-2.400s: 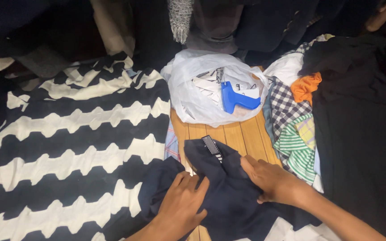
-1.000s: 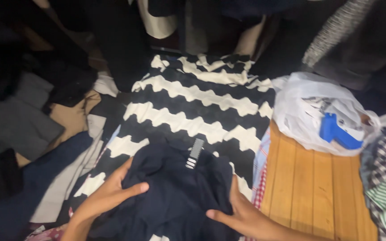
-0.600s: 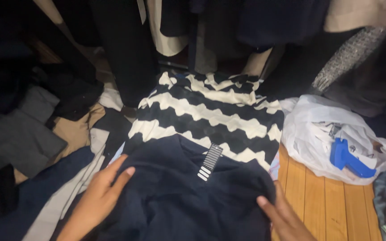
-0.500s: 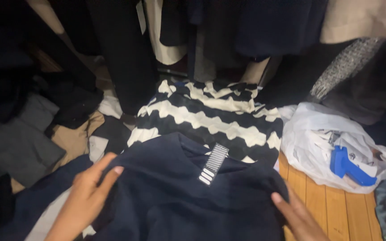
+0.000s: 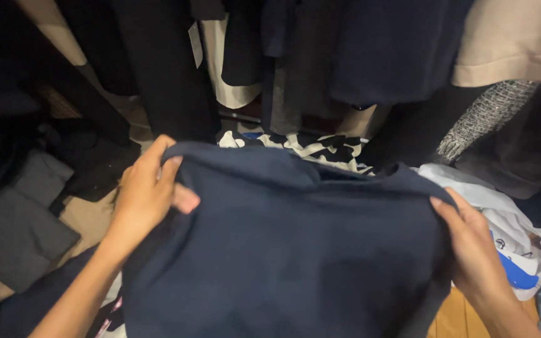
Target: The person folds a navy blue polo shirt and places it on the floor. They then pick up a black t-shirt, remove a tag, and use a blue handheld steamer to press the collar area before folding the shirt.
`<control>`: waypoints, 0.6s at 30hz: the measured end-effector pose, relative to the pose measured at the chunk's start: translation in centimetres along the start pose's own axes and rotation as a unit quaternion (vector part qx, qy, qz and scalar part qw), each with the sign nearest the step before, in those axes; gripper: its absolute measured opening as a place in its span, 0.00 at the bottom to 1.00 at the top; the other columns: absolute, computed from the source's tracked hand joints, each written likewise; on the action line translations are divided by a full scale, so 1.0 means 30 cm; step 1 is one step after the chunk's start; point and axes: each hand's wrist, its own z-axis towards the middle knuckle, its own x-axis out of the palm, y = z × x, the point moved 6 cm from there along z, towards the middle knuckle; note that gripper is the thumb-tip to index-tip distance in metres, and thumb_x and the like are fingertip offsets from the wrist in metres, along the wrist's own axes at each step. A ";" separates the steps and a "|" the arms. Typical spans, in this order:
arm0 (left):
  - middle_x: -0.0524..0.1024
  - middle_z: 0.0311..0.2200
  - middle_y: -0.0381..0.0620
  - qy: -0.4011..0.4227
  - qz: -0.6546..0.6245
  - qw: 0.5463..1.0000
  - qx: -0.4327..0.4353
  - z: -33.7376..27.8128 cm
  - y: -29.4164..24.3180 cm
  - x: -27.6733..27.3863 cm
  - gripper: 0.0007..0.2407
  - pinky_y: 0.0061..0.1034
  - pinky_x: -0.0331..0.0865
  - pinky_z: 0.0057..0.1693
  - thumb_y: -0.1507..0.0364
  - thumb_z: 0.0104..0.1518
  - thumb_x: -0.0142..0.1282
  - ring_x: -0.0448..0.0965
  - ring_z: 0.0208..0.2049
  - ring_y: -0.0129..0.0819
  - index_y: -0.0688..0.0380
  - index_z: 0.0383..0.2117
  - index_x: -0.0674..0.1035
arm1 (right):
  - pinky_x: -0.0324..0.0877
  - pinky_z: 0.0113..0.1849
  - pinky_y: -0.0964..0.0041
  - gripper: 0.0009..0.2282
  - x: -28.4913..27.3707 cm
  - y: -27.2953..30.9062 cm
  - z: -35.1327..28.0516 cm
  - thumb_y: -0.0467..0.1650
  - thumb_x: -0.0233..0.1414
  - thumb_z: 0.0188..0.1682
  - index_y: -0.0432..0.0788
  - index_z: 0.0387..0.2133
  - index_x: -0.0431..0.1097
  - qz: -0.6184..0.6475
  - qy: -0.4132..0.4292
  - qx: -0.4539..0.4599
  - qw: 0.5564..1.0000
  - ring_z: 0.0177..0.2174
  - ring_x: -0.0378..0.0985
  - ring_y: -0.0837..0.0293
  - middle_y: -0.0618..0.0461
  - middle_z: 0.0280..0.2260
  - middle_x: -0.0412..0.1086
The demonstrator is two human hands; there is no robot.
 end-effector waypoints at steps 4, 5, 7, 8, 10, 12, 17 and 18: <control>0.85 0.20 0.50 -0.005 -0.157 0.986 -0.054 0.088 -0.012 0.091 0.05 0.16 0.75 0.35 0.74 0.67 0.35 0.87 0.20 0.35 0.51 0.34 0.67 | 0.60 0.35 0.74 0.05 0.012 -0.031 0.148 0.30 0.47 0.60 0.46 0.41 0.71 -0.008 -0.004 -0.027 1.000 0.32 0.69 0.66 0.57 0.32 0.69; 0.84 0.21 0.46 -0.046 -0.134 0.990 0.014 0.115 -0.020 0.100 0.05 0.21 0.72 0.40 0.75 0.65 0.37 0.87 0.24 0.32 0.51 0.34 0.68 | 0.62 0.36 0.75 0.05 0.010 -0.044 0.192 0.31 0.47 0.59 0.48 0.42 0.72 0.000 -0.021 -0.046 0.999 0.34 0.70 0.68 0.59 0.34 0.70; 0.82 0.22 0.42 -0.082 -0.111 0.987 0.081 0.168 -0.013 0.146 0.04 0.25 0.70 0.46 0.75 0.63 0.38 0.86 0.28 0.30 0.50 0.34 0.69 | 0.65 0.38 0.77 0.06 -0.007 -0.111 0.313 0.31 0.48 0.58 0.49 0.43 0.72 0.007 -0.038 -0.063 0.997 0.36 0.71 0.70 0.61 0.36 0.72; 0.76 0.29 0.46 -0.120 -0.099 0.978 0.138 0.191 -0.020 0.163 0.05 0.27 0.68 0.47 0.77 0.63 0.39 0.84 0.29 0.32 0.53 0.38 0.70 | 0.62 0.37 0.78 0.04 -0.030 -0.140 0.384 0.31 0.48 0.58 0.50 0.40 0.72 -0.010 -0.060 -0.120 0.991 0.34 0.68 0.72 0.63 0.34 0.70; 0.70 0.35 0.50 -0.155 -0.087 0.965 0.194 0.231 -0.031 0.201 0.06 0.29 0.66 0.48 0.79 0.63 0.40 0.82 0.30 0.35 0.56 0.41 0.70 | 0.60 0.36 0.79 0.04 -0.047 -0.171 0.476 0.30 0.49 0.58 0.51 0.38 0.72 -0.027 -0.082 -0.175 0.981 0.33 0.66 0.73 0.65 0.32 0.68; 0.68 0.39 0.53 -0.182 -0.069 0.955 0.224 0.264 -0.051 0.229 0.06 0.38 0.62 0.50 0.80 0.64 0.42 0.73 0.40 0.51 0.61 0.43 0.70 | 0.63 0.45 0.72 0.05 -0.035 -0.124 0.491 0.28 0.48 0.58 0.43 0.39 0.72 -0.145 -0.127 -0.310 0.931 0.41 0.69 0.67 0.60 0.37 0.71; 0.64 0.43 0.56 -0.176 -0.061 0.959 0.216 0.405 -0.021 0.344 0.09 0.45 0.64 0.46 0.82 0.59 0.41 0.73 0.39 0.56 0.60 0.44 0.67 | 0.63 0.43 0.56 0.04 0.042 -0.076 0.494 0.25 0.46 0.56 0.44 0.42 0.60 -0.207 -0.193 -0.421 0.861 0.39 0.71 0.51 0.50 0.39 0.65; 0.61 0.44 0.55 -0.162 -0.062 0.963 0.204 0.433 -0.010 0.373 0.11 0.47 0.65 0.45 0.83 0.57 0.41 0.72 0.39 0.58 0.59 0.44 0.66 | 0.60 0.39 0.46 0.06 0.061 -0.069 0.484 0.27 0.44 0.57 0.46 0.42 0.53 -0.268 -0.225 -0.400 0.847 0.37 0.70 0.45 0.50 0.40 0.61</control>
